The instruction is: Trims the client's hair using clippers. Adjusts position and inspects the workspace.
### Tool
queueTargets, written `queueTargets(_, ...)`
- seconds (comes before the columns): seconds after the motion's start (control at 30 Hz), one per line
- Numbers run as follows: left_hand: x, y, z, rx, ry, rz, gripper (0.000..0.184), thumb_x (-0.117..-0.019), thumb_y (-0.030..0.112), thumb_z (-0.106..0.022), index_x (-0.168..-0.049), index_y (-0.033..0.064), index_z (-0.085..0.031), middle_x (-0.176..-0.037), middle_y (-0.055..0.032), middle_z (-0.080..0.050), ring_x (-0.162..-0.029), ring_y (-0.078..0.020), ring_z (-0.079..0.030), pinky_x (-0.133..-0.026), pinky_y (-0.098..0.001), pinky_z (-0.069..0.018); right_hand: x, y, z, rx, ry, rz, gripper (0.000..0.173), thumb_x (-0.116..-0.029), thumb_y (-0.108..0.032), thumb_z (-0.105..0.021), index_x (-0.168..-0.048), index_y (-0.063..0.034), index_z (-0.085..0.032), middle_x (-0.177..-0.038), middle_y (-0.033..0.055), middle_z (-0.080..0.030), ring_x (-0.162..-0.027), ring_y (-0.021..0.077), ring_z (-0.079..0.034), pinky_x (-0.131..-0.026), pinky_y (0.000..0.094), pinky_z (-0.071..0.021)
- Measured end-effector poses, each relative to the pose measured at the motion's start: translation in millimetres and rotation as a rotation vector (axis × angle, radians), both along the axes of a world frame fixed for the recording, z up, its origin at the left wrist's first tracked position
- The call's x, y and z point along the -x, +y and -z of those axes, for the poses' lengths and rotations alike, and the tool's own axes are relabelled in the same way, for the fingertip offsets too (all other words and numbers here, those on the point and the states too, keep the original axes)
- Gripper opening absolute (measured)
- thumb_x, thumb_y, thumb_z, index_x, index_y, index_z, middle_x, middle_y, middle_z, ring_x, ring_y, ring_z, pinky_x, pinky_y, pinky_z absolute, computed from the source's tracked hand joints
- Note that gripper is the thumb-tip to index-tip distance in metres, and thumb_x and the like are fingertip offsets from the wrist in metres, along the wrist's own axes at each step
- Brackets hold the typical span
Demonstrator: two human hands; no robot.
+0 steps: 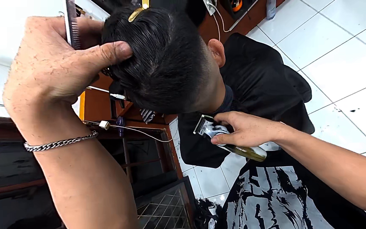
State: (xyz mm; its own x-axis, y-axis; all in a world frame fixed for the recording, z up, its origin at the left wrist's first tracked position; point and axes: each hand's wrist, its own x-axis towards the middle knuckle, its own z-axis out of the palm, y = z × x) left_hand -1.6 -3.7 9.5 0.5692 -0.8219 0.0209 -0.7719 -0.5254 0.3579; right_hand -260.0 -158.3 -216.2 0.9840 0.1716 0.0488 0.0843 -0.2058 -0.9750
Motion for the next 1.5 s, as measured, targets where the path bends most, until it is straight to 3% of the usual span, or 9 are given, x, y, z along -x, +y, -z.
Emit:
queueTargets(0.13,-4,2,0,-0.014,0.007,-0.024,0.042,-0.087,0.054,-0.076,-0.117,0.0245,-0.07,-0.093,0.015,-0.071,-0.075,0.0055,-0.066,-0.064,-0.0166,-0.056,-2,-9,-1,-0.275,-0.099,0.033,0.03,-0.0991,-0.033,-0.067,-0.106,-0.0033,-0.064,-0.077,-0.0004,-0.063,-0.065,0.0022,-0.059,-0.058,0.0184,-0.0488)
queueTargets(0.4,2,-4,-5,-0.022,0.007,0.016,0.042,-0.0864,0.051,-0.077,-0.118,0.0246,-0.07,-0.095,0.0154,-0.071,-0.076,0.0059,-0.067,-0.066,-0.0153,-0.0568,-3,-17,-18,-0.344,-0.157,0.058,0.028,-0.0994,-0.032,-0.067,-0.102,-0.0035,-0.065,-0.075,-0.0005,-0.064,-0.064,0.001,-0.061,-0.057,0.0165,-0.0506)
queueTargets(0.57,26,-7,-7,-0.018,0.002,-0.035,0.034,-0.0864,0.049,-0.077,-0.112,0.0287,-0.069,-0.084,0.0206,-0.067,-0.056,0.0093,-0.054,-0.048,-0.0103,-0.0451,-5,-18,-9,-0.31,-0.074,0.056,0.029,-0.0987,-0.032,-0.068,-0.1,-0.004,-0.063,-0.073,0.0003,-0.062,-0.061,0.0028,-0.059,-0.055,0.0186,-0.048)
queueTargets(0.7,23,-7,-7,-0.037,0.013,-0.026,0.037,-0.0868,0.048,-0.077,-0.115,0.0263,-0.068,-0.09,0.0199,-0.069,-0.069,0.0088,-0.063,-0.06,-0.0122,-0.0549,1,-3,-29,-0.255,-0.199,0.127,0.031,-0.097,-0.032,-0.07,-0.11,-0.0048,-0.063,-0.08,0.0011,-0.064,-0.068,0.0053,-0.062,-0.06,0.0231,-0.0527)
queueTargets(0.83,18,1,-10,-0.039,-0.017,-0.03,0.043,-0.0871,0.049,-0.076,-0.121,0.0252,-0.066,-0.096,0.0173,-0.07,-0.07,0.0077,-0.063,-0.061,-0.0133,-0.0543,3,-3,-8,0.04,0.019,0.045,0.037,-0.098,-0.039,-0.069,-0.112,-0.0051,-0.062,-0.079,0.0047,-0.063,-0.071,0.0134,-0.063,-0.065,0.0343,-0.0525)
queueTargets(0.93,18,8,-7,-0.006,0.013,-0.043,0.045,-0.0883,0.049,-0.077,-0.124,0.0258,-0.065,-0.103,0.0147,-0.072,-0.08,0.0037,-0.069,-0.07,-0.0173,-0.0586,3,-9,2,-0.126,0.023,0.052,0.042,-0.0987,-0.042,-0.067,-0.113,-0.0028,-0.063,-0.084,0.0059,-0.065,-0.074,0.0117,-0.064,-0.067,0.0316,-0.0532)
queueTargets(1.03,33,1,-7,-0.005,0.019,-0.07,0.04,-0.0881,0.045,-0.077,-0.122,0.0271,-0.065,-0.101,0.0184,-0.072,-0.078,0.0061,-0.068,-0.067,-0.0142,-0.0578,3,-15,-12,-0.266,-0.067,0.08,0.038,-0.0978,-0.036,-0.07,-0.113,-0.0023,-0.063,-0.087,0.0057,-0.068,-0.076,0.0081,-0.066,-0.068,0.0256,-0.0547)
queueTargets(1.17,54,-12,-12,-0.038,-0.028,-0.107,0.036,-0.0865,0.035,-0.076,-0.119,0.0215,-0.067,-0.096,0.018,-0.072,-0.073,0.008,-0.066,-0.065,-0.0118,-0.056,2,-22,-13,-0.16,0.009,0.082,0.038,-0.0978,-0.04,-0.07,-0.105,-0.0027,-0.064,-0.077,0.0043,-0.064,-0.068,0.0095,-0.062,-0.063,0.0285,-0.0515)
queueTargets(1.5,70,-20,-17,-0.06,-0.017,-0.179,0.04,-0.0843,0.022,-0.075,-0.122,0.0148,-0.065,-0.096,0.0153,-0.072,-0.072,0.009,-0.065,-0.063,-0.0101,-0.0545,1,-14,-24,-0.2,-0.047,0.099,0.04,-0.0975,-0.043,-0.068,-0.111,-0.0061,-0.062,-0.08,0.0024,-0.062,-0.07,0.0092,-0.061,-0.064,0.0295,-0.0511)
